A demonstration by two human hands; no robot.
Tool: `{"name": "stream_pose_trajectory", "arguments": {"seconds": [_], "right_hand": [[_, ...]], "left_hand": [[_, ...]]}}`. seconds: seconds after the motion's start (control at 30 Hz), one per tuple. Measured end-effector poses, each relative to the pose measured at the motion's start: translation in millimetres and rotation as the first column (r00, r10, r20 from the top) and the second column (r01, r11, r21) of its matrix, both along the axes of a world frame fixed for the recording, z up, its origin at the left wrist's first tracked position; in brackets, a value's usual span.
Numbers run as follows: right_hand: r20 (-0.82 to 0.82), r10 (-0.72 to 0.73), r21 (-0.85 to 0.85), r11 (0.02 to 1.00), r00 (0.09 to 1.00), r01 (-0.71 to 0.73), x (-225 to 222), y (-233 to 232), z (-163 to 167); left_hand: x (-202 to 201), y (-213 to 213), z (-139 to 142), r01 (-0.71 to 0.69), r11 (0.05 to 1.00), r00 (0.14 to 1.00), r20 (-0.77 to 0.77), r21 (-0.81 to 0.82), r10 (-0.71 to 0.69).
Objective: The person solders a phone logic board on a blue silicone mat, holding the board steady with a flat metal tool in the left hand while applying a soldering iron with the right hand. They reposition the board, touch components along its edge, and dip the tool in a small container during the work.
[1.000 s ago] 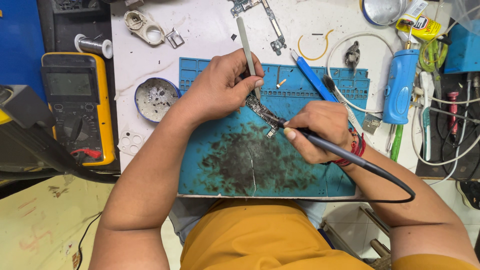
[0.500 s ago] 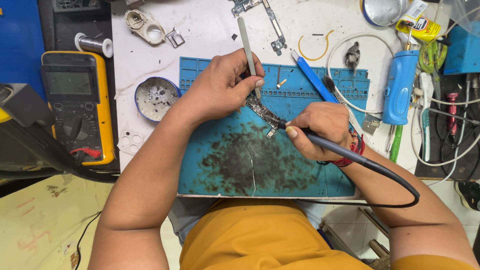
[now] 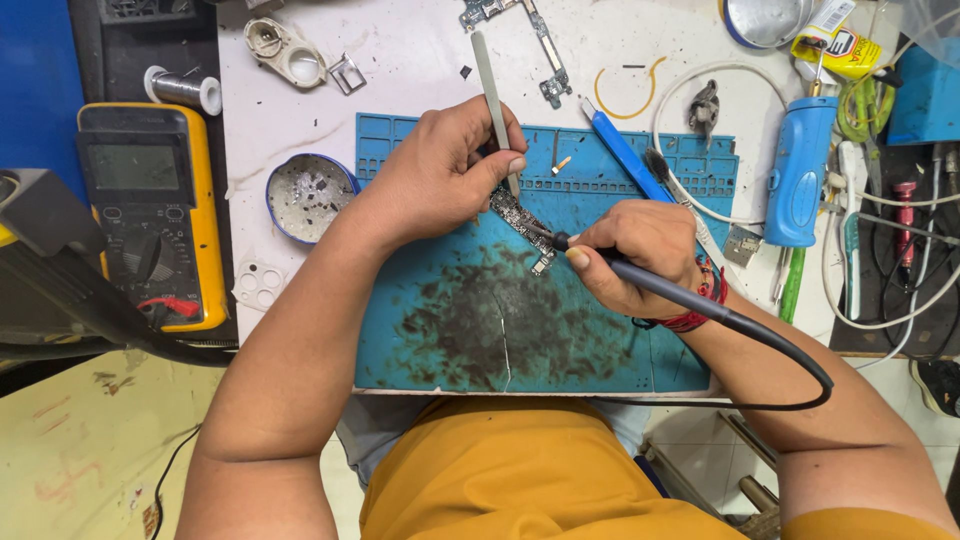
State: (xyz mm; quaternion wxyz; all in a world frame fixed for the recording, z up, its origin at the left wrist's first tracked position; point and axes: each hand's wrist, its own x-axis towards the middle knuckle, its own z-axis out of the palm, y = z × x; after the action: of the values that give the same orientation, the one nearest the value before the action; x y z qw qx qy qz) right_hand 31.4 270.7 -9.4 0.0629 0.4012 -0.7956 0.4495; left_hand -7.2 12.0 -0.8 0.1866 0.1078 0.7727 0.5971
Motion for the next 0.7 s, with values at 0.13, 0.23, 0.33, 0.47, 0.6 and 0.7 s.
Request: {"name": "stream_pose_trajectory", "arguments": {"seconds": [0.13,0.23,0.33,0.47,0.6,0.7], "right_hand": [[-0.013,0.02,-0.009,1.0,1.0,-0.02,-0.6,-0.9,-0.2],[-0.017,0.015,-0.004,1.0,1.0,-0.015,-0.1,-1.1,0.2],[-0.021,0.015,-0.01,1.0,1.0,-0.016,-0.3,-1.8,0.4],[-0.016,0.011,-0.004,1.0,1.0,-0.011,-0.2,-2.1,1.4],[-0.015,0.012,0.0,1.0,1.0,-0.012,-0.1,-2.6,0.9],[-0.013,0.014,-0.006,1.0,1.0,-0.014,0.7,-0.4,-0.3]], "left_hand": [[-0.3,0.1,0.0,0.004,1.0,1.0,-0.028,-0.026,-0.005],[0.0,-0.3,-0.4,0.002,1.0,0.999,-0.036,-0.019,-0.003],[0.4,-0.6,-0.8,0.0,1.0,1.0,-0.023,0.008,0.0],[0.7,-0.5,-1.2,0.0,1.0,1.0,-0.023,-0.004,0.0],[0.1,-0.6,-0.4,0.002,1.0,0.998,-0.055,-0.027,-0.003],[0.4,-0.2,-0.1,-0.003,1.0,1.0,-0.009,-0.018,0.002]]}}
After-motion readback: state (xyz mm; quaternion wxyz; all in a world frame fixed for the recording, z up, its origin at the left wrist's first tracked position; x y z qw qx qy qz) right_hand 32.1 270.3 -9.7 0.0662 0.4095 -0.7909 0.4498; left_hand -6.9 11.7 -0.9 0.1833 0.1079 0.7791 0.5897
